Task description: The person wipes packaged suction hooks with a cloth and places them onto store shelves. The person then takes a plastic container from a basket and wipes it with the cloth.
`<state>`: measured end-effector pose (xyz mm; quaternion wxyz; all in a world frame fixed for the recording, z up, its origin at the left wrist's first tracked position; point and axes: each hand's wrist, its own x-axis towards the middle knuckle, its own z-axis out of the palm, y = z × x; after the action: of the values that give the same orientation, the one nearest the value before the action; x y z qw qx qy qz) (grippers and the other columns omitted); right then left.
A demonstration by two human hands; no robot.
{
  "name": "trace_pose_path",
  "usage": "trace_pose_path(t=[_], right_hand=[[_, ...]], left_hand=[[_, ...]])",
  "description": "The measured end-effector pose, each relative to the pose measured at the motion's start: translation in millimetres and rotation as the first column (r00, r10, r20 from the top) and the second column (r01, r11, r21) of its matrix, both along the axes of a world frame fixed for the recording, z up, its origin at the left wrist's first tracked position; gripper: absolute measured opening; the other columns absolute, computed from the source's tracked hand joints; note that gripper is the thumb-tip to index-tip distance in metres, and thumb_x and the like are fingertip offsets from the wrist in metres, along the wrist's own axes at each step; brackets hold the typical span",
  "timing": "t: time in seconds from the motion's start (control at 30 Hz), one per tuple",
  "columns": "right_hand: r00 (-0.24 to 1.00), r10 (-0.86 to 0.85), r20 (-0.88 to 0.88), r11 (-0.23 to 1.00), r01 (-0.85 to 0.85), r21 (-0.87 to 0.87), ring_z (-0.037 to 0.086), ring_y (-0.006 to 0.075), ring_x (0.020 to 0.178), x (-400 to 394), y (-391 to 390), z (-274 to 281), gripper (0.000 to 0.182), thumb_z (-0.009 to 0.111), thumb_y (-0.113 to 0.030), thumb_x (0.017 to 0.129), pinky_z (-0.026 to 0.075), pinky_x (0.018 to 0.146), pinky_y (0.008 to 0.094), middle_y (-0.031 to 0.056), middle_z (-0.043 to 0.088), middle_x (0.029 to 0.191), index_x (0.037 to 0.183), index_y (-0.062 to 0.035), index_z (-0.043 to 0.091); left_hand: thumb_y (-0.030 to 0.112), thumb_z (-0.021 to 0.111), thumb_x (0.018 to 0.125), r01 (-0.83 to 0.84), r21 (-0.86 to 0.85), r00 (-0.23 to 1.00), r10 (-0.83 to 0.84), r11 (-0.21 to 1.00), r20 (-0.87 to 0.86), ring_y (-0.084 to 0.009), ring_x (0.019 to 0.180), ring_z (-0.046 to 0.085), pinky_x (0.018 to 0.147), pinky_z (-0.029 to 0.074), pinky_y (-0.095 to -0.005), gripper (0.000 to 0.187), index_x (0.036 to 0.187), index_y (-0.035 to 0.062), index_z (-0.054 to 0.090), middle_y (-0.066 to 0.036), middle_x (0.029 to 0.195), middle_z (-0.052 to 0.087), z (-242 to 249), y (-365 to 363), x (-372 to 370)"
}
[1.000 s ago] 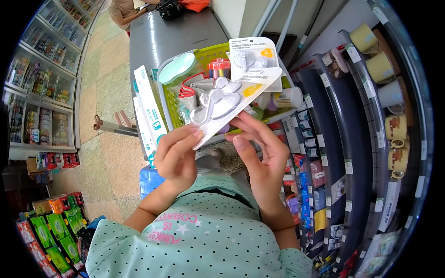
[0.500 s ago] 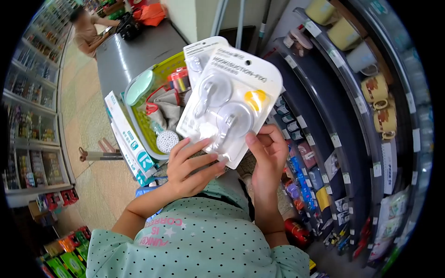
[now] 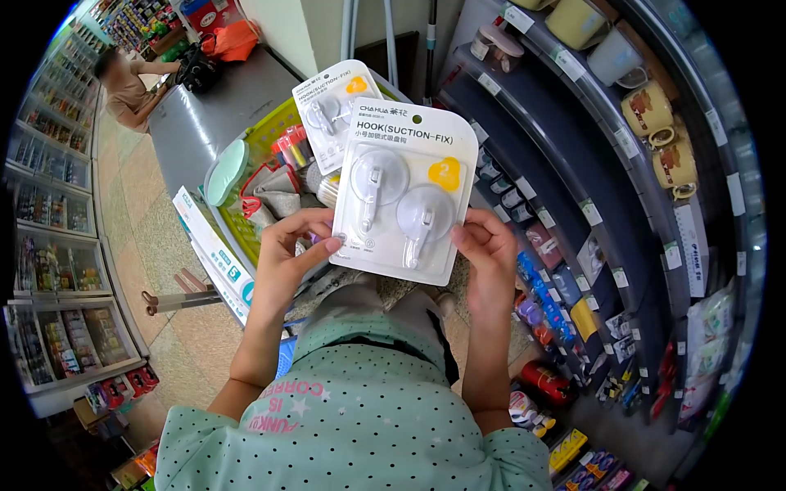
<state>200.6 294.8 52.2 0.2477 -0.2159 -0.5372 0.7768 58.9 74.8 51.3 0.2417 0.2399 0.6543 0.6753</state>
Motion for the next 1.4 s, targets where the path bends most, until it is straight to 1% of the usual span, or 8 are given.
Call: trace_pose_path(t=[0.33,0.43,0.53,0.63,0.77,0.9,1.27,1.4], right_hand=[[0.998,-0.016,0.056,0.991,0.009,0.131,0.067,0.0125,0.082,-6,-7,16,0.037,0.073,0.004,0.080,0.051,0.078,0.0246,0.0123,0.073,0.095,0.115,0.0041,0.061],[0.997,-0.039,0.068,0.990,0.029,0.138,0.068,0.0137,0.084,-8,-11,21,0.042,0.074,0.005,0.078,0.051,0.079,0.0255,0.0132,0.073,0.096,0.117,0.0033,0.061],[0.989,-0.142,0.047,0.954,0.124,0.274,0.069,0.0139,0.086,-8,-18,26,0.039,0.075,0.004,0.078,0.051,0.079,0.0251,0.0125,0.073,0.095,0.115,0.0032,0.062],[0.946,-0.321,0.035,0.793,0.248,0.556,0.069,0.0121,0.083,-15,-41,35,0.031,0.073,0.003,0.080,0.051,0.087,0.0301,0.0118,0.074,0.094,0.110,0.0037,0.065],[0.937,-0.274,-0.219,0.243,0.287,0.927,0.069,0.0164,0.070,-21,-49,29,0.024,0.074,0.007,0.074,0.040,0.107,0.0478,0.0054,0.075,0.089,0.096,-0.0038,0.073],[0.946,-0.202,-0.253,0.151,0.286,0.946,0.069,0.0124,0.077,-26,-52,29,0.027,0.073,0.006,0.073,0.033,0.111,0.0489,0.0022,0.076,0.092,0.094,-0.0106,0.075],[0.997,-0.078,0.010,0.241,0.009,0.971,0.067,0.0139,0.099,-19,-66,29,0.029,0.078,-0.007,0.075,0.013,0.117,0.0579,-0.0007,0.073,0.107,0.102,-0.0157,0.074],[0.947,-0.278,-0.163,0.310,0.249,0.917,0.066,0.0165,0.101,-8,-41,24,0.027,0.074,-0.006,0.078,0.025,0.114,0.0476,0.0064,0.072,0.108,0.105,-0.0081,0.072]], left_hand=[[0.001,0.073,0.083,-0.044,0.026,0.999,0.044,0.999,0.007,-0.0006,0.069,0.049,0.065,0.039,-0.0184,0.027,0.109,-0.0003,0.068,0.005,0.075,0.062,0,-1,-3],[0.001,0.073,0.080,-0.094,-0.059,0.982,0.083,0.994,-0.167,-0.0092,0.075,0.054,0.068,0.042,-0.0234,0.034,0.114,-0.0008,0.066,-0.003,0.087,0.065,1,0,-5],[0.003,0.073,0.078,-0.400,-0.041,0.610,0.232,0.916,-0.757,-0.0241,0.090,0.059,0.077,0.046,-0.0313,0.043,0.120,-0.0008,0.063,-0.012,0.108,0.064,19,12,2],[0.007,0.073,0.077,-0.107,0.039,0.649,0.099,0.994,-0.754,-0.0360,0.105,0.056,0.088,0.046,-0.0394,0.051,0.125,-0.0002,0.058,-0.017,0.122,0.058,38,24,16],[0.011,0.075,0.080,0.010,0.087,0.885,0.031,0.996,-0.465,-0.0327,0.109,0.059,0.091,0.049,-0.0383,0.055,0.128,-0.0004,0.053,-0.017,0.122,0.059,52,45,24],[0.009,0.070,0.088,-0.080,0.317,0.984,0.125,0.945,-0.124,-0.0196,0.096,0.068,0.082,0.054,-0.0319,0.032,0.112,-0.0025,0.052,-0.013,0.105,0.067,52,56,17],[0.007,0.060,0.096,-0.107,0.255,0.978,0.056,0.961,0.199,-0.0063,0.077,0.065,0.063,0.052,-0.0191,0.008,0.096,-0.0009,0.059,-0.007,0.093,0.070,39,34,-12],[0.009,0.061,0.095,-0.058,0.222,0.984,0.018,0.973,0.178,-0.0065,0.072,0.065,0.060,0.052,-0.0193,0.011,0.094,-0.0012,0.059,-0.007,0.088,0.072,41,21,-28]])
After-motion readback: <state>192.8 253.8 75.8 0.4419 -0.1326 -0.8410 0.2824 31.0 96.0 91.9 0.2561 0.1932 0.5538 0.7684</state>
